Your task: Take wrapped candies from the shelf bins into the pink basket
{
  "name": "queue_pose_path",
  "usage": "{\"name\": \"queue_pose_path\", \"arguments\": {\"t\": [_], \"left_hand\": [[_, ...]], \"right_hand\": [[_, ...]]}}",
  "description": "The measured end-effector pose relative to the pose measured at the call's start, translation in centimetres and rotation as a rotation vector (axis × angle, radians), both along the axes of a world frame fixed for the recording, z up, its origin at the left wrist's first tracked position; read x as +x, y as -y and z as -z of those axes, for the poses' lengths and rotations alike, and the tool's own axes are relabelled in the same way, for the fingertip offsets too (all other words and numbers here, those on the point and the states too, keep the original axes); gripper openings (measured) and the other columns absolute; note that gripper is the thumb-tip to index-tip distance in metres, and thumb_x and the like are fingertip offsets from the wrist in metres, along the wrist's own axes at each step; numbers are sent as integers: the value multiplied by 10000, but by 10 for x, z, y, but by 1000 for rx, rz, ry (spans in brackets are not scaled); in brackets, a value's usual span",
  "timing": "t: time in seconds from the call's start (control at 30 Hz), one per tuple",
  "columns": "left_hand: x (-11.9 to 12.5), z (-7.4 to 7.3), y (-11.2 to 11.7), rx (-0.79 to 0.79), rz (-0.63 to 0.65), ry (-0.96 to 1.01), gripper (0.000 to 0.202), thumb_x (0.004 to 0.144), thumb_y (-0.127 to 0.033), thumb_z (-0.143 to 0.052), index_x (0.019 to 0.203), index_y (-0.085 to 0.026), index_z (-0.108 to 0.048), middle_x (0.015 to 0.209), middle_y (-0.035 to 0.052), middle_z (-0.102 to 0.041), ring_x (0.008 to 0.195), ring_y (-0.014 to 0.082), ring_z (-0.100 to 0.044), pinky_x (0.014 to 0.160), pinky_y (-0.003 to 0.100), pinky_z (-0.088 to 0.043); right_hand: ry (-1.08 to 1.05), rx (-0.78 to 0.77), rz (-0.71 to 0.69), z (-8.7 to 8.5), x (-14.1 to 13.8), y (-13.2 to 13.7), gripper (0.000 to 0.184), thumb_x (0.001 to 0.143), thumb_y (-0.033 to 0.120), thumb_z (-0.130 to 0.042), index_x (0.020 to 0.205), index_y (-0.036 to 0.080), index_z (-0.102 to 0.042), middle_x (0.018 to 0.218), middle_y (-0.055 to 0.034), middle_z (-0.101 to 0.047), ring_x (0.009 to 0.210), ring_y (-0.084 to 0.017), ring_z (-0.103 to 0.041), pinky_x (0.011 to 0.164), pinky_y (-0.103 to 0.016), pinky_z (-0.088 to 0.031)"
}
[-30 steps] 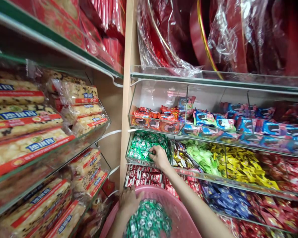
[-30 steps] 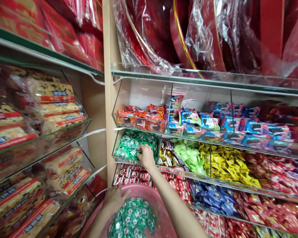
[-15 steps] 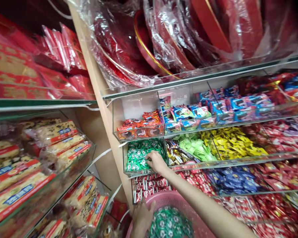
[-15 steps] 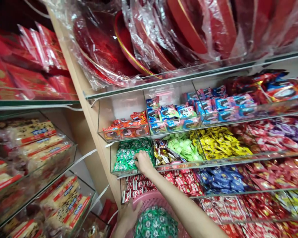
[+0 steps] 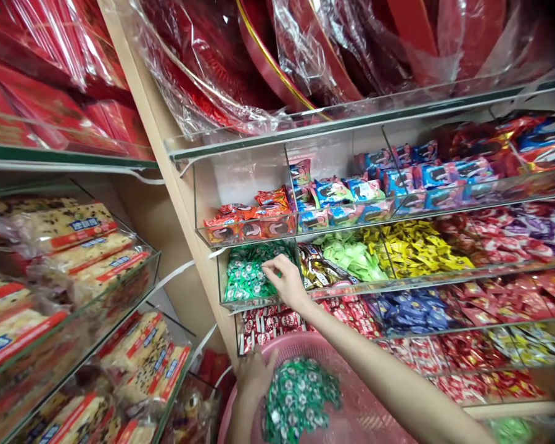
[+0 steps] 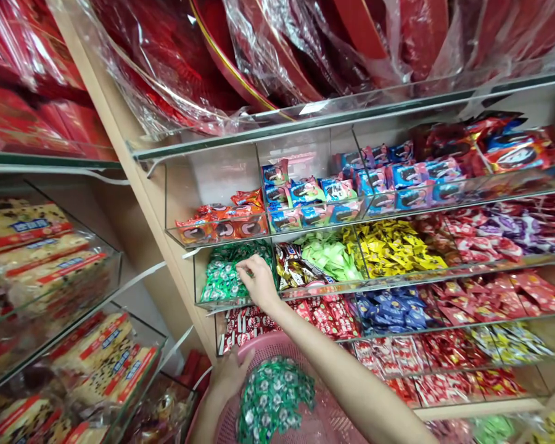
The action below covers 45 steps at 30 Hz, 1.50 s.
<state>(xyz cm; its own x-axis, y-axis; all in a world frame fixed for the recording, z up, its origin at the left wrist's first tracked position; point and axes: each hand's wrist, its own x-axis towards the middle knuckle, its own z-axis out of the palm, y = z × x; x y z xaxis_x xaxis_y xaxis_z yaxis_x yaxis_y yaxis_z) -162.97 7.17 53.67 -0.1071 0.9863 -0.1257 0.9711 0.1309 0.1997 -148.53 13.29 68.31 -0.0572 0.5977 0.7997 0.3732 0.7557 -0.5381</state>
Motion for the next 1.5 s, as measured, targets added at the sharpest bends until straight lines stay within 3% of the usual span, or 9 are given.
{"name": "queue_pose_path", "arguments": {"t": [0.13,0.27,0.47,0.7,0.93,1.1,1.27,1.4,1.5], "left_hand": [[-1,1,-1,54,35,-9,701,830,-613,-203,1198,-93,-495,1123,178,-599,1027,288,-560,849,368,-401],[-3,-1,-1,53,36,3,657,834,-605,-210,1158,-125,-519,1105,158,-613,1011,272,-571,829,353,-406],[-3,3,0,68,28,3,679,828,-611,-209,1184,-111,-500,1103,168,-609,1017,293,-563,843,374,-399],[-4,4,0,74,34,15,652,834,-591,-225,1165,-111,-516,1115,161,-606,1022,284,-560,851,362,-394],[-6,-3,2,38,23,33,631,841,-577,-225,1156,-115,-517,1138,162,-594,1022,276,-560,845,355,-388],[-8,1,-1,52,30,47,649,840,-578,-217,1168,-101,-512,1121,170,-602,1027,285,-560,850,357,-396],[-12,3,-1,42,28,50,679,836,-584,-210,1194,-89,-507,1151,175,-589,1064,294,-541,894,373,-382],[-16,3,2,54,37,62,681,841,-579,-202,1171,-79,-526,1127,176,-602,1060,278,-546,889,358,-388],[-19,2,4,57,30,72,685,840,-580,-203,1172,-75,-525,1121,176,-605,1051,281,-550,874,359,-397]], "right_hand": [[40,-16,-115,11,14,44,143,870,249,-496,883,205,-631,839,-24,-556,842,-139,-513,766,-264,-404],[271,-170,-145,63,33,75,167,886,236,-457,901,216,-622,861,-34,-557,844,-147,-509,746,-264,-406],[749,-350,16,131,51,77,204,877,179,-417,766,181,-589,836,-49,-588,779,-169,-528,678,-267,-391],[1069,-337,140,141,38,76,186,859,143,-412,819,186,-588,859,-66,-623,756,-195,-569,596,-281,-370],[1111,-383,139,158,22,77,222,805,67,-425,881,202,-584,889,-70,-646,731,-199,-599,587,-285,-396],[1074,-399,82,134,16,81,171,821,136,-457,937,197,-568,874,-64,-648,737,-190,-598,598,-272,-396],[844,-199,63,57,9,59,164,885,204,-408,832,192,-563,800,-40,-613,737,-153,-567,623,-243,-375],[730,-151,203,8,9,22,165,885,204,-413,865,198,-576,812,-34,-595,733,-143,-558,633,-236,-367],[768,-199,349,-2,7,-3,114,842,205,-487,891,191,-589,869,-60,-576,780,-170,-556,622,-248,-366]]}}
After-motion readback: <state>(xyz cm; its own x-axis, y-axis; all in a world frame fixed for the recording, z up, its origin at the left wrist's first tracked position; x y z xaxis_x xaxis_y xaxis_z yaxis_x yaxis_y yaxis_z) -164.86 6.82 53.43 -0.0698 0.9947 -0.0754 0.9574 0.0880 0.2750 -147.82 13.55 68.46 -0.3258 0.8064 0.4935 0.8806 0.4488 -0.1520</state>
